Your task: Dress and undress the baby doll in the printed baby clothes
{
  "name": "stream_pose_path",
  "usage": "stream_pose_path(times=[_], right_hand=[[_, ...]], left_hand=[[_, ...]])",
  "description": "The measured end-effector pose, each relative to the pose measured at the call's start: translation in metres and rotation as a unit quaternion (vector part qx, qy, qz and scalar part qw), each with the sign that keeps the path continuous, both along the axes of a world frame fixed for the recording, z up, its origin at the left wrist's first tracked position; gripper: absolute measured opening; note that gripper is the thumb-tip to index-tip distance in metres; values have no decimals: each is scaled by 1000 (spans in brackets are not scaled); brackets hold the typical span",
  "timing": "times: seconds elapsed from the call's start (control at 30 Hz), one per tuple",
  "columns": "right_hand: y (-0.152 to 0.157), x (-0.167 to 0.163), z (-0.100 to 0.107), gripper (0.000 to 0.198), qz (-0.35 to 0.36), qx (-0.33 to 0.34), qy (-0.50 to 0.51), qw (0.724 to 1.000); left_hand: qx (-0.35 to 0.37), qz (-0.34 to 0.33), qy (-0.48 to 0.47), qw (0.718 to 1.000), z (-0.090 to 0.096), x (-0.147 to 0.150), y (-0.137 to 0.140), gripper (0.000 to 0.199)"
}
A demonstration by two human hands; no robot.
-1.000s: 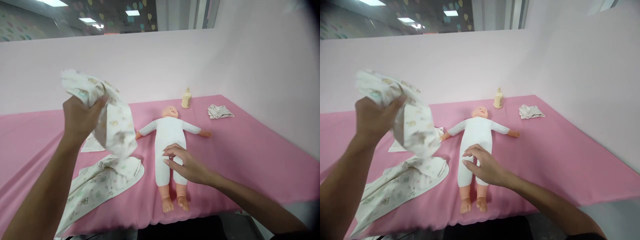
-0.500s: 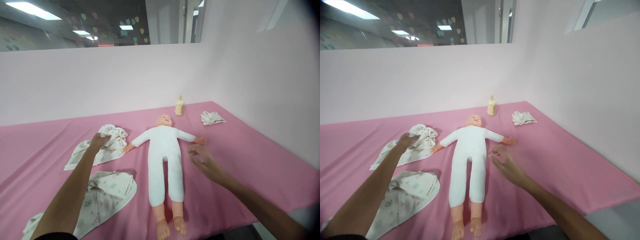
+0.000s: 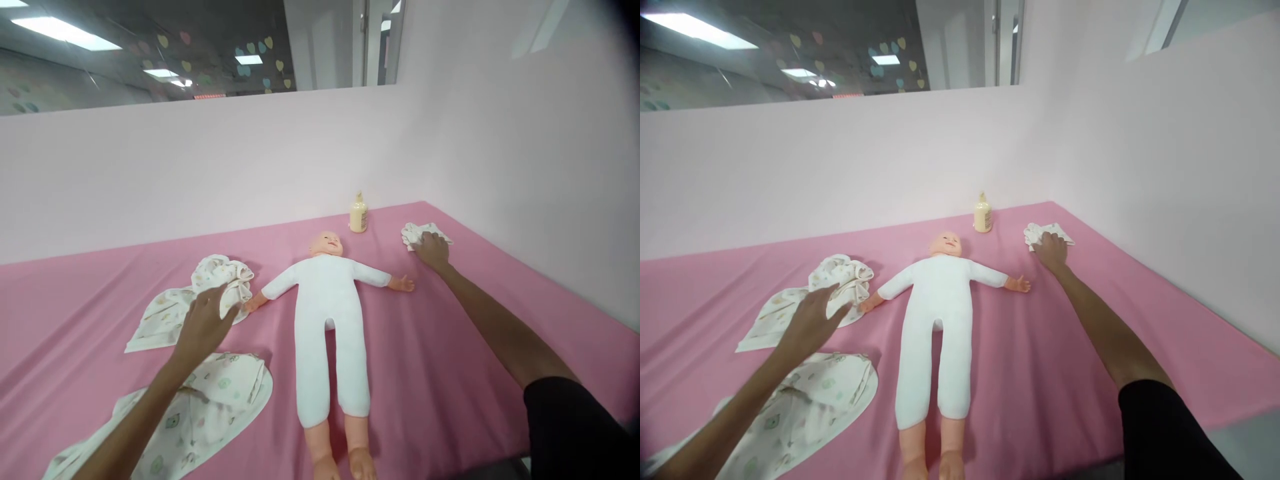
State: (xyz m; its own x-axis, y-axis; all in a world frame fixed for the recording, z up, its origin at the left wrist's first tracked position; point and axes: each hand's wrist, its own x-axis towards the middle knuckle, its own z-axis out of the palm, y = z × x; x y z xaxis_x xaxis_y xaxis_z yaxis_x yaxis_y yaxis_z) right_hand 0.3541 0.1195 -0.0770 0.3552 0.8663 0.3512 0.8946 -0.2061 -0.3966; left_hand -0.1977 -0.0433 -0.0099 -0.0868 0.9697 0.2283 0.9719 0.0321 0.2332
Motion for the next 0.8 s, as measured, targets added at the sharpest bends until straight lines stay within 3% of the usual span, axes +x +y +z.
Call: stream_pose_path(times=[0.13, 0.37, 0.43, 0.5, 0.63, 0.8], right_hand=[[6, 0, 2, 14, 14, 20, 24, 999], [-11, 4, 33, 17, -29, 124, 144, 981], [-20, 4, 48, 14, -13, 181, 206, 962], [-28, 1, 66, 13, 22, 258, 279, 925], [-51, -14, 109, 18, 105, 394, 311, 858], [-84, -39, 151, 23, 202, 435, 291, 828]], left_hand=[[-19, -18, 0, 1000, -16, 8, -38, 63], [-69, -52, -3, 996, -23, 5, -76, 60], [-64, -63, 0, 996, -22, 10, -82, 59], [-55, -80, 3, 995, -19, 21, -86, 59], [-27, -134, 7, 991, -9, 52, -83, 58], [-6, -157, 23, 987, -10, 67, -77, 56]])
